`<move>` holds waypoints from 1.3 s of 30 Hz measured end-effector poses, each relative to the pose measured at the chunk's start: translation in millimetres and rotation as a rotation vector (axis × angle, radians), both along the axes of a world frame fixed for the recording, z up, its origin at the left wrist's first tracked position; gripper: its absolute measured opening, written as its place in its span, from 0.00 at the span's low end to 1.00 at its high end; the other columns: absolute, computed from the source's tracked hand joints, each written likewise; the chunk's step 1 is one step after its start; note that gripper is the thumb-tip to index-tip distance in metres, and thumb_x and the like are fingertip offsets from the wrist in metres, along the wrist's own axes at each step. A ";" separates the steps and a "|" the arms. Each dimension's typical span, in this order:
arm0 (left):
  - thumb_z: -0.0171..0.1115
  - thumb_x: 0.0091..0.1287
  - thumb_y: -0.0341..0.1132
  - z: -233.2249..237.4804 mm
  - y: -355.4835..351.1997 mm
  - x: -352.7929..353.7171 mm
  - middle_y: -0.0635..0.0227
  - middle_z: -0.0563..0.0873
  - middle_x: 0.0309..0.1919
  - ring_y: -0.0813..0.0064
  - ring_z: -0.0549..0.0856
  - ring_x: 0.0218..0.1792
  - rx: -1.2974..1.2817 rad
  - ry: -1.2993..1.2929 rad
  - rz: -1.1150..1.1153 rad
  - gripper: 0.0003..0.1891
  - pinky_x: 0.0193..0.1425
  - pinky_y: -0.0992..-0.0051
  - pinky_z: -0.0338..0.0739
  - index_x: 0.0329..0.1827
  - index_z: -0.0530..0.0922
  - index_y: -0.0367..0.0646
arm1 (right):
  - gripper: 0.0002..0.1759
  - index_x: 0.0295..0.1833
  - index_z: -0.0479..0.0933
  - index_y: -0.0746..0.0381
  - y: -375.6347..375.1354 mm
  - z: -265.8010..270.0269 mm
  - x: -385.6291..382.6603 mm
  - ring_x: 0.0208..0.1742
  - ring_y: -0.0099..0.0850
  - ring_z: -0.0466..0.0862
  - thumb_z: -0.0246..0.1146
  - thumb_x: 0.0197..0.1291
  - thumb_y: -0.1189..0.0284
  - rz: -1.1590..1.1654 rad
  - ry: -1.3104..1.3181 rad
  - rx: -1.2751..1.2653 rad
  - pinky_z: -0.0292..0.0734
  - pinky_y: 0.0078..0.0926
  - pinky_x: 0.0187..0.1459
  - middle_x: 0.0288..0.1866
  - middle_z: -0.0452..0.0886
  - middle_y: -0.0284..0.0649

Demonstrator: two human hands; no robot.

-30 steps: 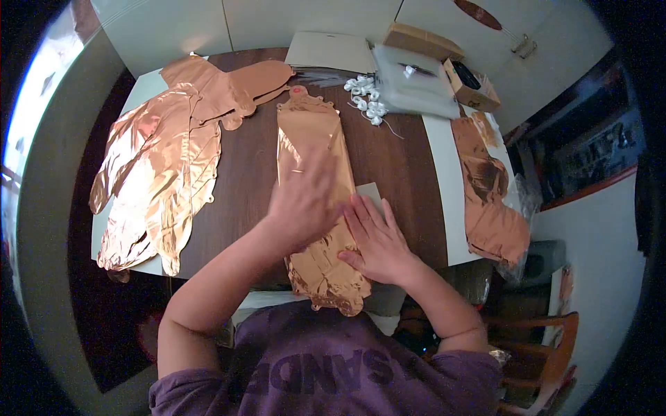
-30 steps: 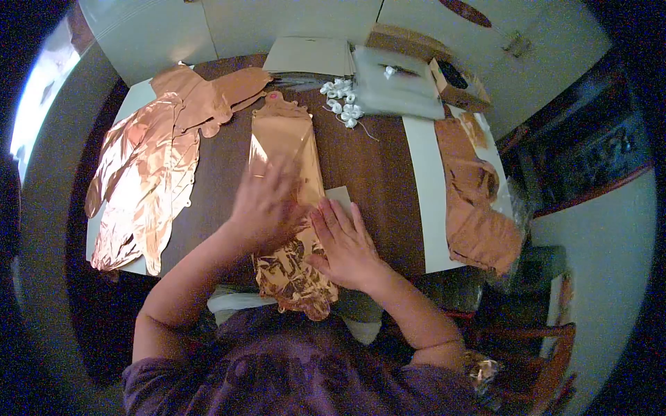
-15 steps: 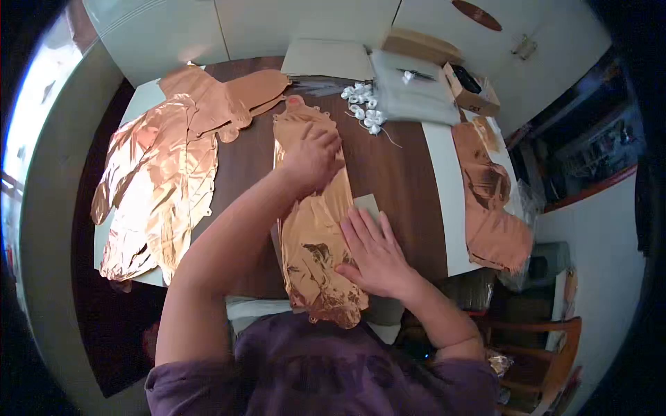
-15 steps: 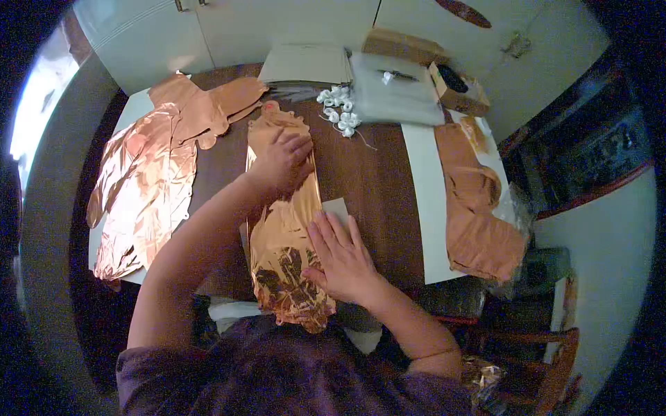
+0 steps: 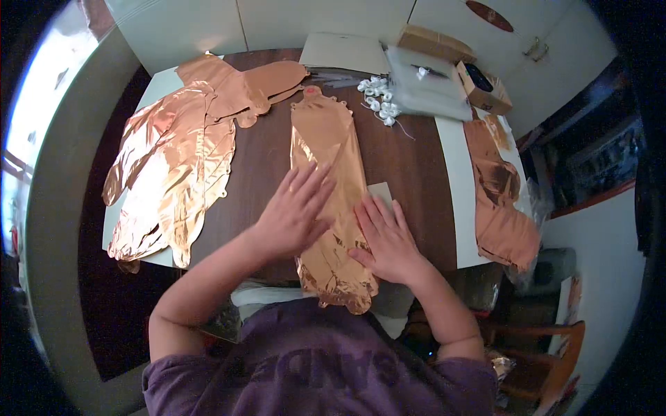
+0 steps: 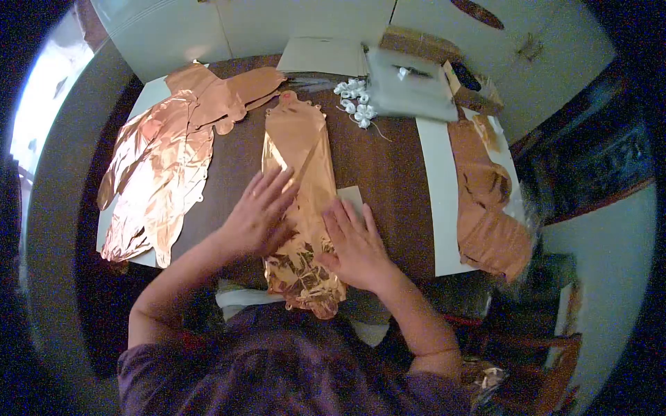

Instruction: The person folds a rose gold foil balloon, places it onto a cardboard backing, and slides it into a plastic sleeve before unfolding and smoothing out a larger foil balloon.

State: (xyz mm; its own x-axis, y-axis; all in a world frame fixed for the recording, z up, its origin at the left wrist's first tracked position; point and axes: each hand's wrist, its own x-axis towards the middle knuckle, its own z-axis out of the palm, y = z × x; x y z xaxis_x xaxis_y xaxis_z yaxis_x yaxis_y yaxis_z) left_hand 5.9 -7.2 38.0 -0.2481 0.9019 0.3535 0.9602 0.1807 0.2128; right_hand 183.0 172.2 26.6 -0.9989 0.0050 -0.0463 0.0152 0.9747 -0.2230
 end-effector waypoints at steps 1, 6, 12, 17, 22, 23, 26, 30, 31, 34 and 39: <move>0.60 0.68 0.51 -1.5 -11.4 11.7 0.43 0.64 0.74 0.45 0.61 0.76 -0.057 -0.001 0.003 0.38 0.78 0.49 0.54 0.73 0.63 0.30 | 0.48 0.79 0.52 0.67 0.3 -1.4 0.2 0.83 0.49 0.47 0.55 0.67 0.45 0.002 0.022 -0.003 0.36 0.55 0.79 0.83 0.48 0.54; 0.53 0.69 0.61 -29.3 -28.1 32.3 0.42 0.55 0.78 0.44 0.52 0.79 -0.236 -0.049 0.073 0.46 0.80 0.47 0.44 0.78 0.54 0.31 | 0.48 0.80 0.47 0.67 1.7 1.8 7.5 0.83 0.49 0.48 0.56 0.67 0.47 -0.015 0.033 -0.129 0.37 0.54 0.80 0.82 0.48 0.55; 0.51 0.70 0.62 -28.4 -42.1 45.3 0.40 0.55 0.78 0.41 0.51 0.79 -0.207 -0.026 0.094 0.46 0.80 0.45 0.43 0.78 0.55 0.32 | 0.54 0.80 0.45 0.67 -4.5 27.4 65.6 0.82 0.50 0.50 0.64 0.62 0.47 -0.013 0.050 -0.221 0.39 0.55 0.79 0.82 0.50 0.56; 0.52 0.68 0.65 -23.3 -44.4 48.4 0.37 0.56 0.76 0.39 0.55 0.77 -0.189 -0.074 0.108 0.48 0.79 0.46 0.47 0.79 0.54 0.34 | 0.35 0.65 0.73 0.66 -14.7 -1.5 93.9 0.73 0.44 0.70 0.68 0.49 0.66 0.065 0.241 0.282 0.62 0.50 0.73 0.70 0.72 0.48; 0.51 0.69 0.65 -21.6 -45.1 42.3 0.39 0.59 0.75 0.43 0.58 0.77 -0.135 -0.154 0.084 0.47 0.79 0.48 0.49 0.79 0.55 0.35 | 0.18 0.52 0.81 0.66 -5.1 9.0 94.3 0.61 0.43 0.80 0.61 0.56 0.72 0.201 0.411 0.297 0.71 0.49 0.66 0.56 0.82 0.48; 0.50 0.69 0.65 -23.0 -46.4 41.7 0.39 0.60 0.75 0.44 0.58 0.77 -0.157 -0.109 0.084 0.46 0.79 0.48 0.49 0.78 0.56 0.35 | 0.16 0.50 0.81 0.66 -0.1 17.0 97.3 0.59 0.43 0.81 0.59 0.58 0.72 0.245 0.409 0.316 0.72 0.50 0.66 0.54 0.83 0.48; 0.49 0.71 0.64 -25.6 -47.1 40.3 0.41 0.61 0.75 0.45 0.58 0.77 -0.182 -0.019 0.087 0.44 0.79 0.48 0.48 0.76 0.59 0.33 | 0.16 0.48 0.82 0.67 21.8 72.1 110.4 0.55 0.44 0.82 0.61 0.55 0.72 0.199 0.387 0.449 0.75 0.50 0.63 0.50 0.84 0.48; 0.48 0.71 0.64 -28.3 -45.9 42.5 0.41 0.61 0.75 0.47 0.58 0.78 -0.159 -0.010 0.087 0.44 0.80 0.49 0.48 0.75 0.61 0.32 | 0.15 0.50 0.81 0.68 62.2 150.7 137.1 0.53 0.47 0.84 0.61 0.57 0.75 -0.025 0.446 0.591 0.77 0.49 0.57 0.50 0.84 0.49; 0.48 0.71 0.64 -28.6 -45.2 42.5 0.41 0.61 0.75 0.47 0.58 0.78 -0.157 -0.004 0.091 0.44 0.80 0.49 0.47 0.75 0.61 0.32 | 0.14 0.51 0.81 0.68 71.6 163.2 141.2 0.51 0.46 0.84 0.61 0.59 0.76 -0.075 0.495 0.623 0.77 0.46 0.55 0.49 0.84 0.49; 0.49 0.70 0.64 -30.7 -44.7 43.7 0.41 0.60 0.75 0.46 0.57 0.78 -0.157 -0.013 0.110 0.44 0.80 0.49 0.47 0.76 0.60 0.32 | 0.13 0.52 0.80 0.67 81.2 177.0 132.9 0.48 0.39 0.84 0.62 0.63 0.76 -0.438 0.628 0.202 0.78 0.38 0.51 0.45 0.84 0.47; 0.59 0.67 0.46 -26.7 -52.2 45.8 0.42 0.64 0.72 0.42 0.61 0.75 0.139 -0.229 0.202 0.34 0.78 0.49 0.51 0.71 0.65 0.35 | 0.15 0.53 0.79 0.66 99.3 107.3 54.1 0.44 0.27 0.82 0.63 0.65 0.69 -0.534 0.318 -0.486 0.78 0.32 0.48 0.40 0.84 0.42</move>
State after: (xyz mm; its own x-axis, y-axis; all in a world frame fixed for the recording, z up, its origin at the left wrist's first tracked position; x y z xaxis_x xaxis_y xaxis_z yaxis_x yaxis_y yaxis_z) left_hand 51.7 -59.3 11.3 -0.5038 0.7735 0.3845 0.8325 0.3161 0.4550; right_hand 237.1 271.5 133.9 -0.8326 0.5404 0.1215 0.3177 0.6456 -0.6944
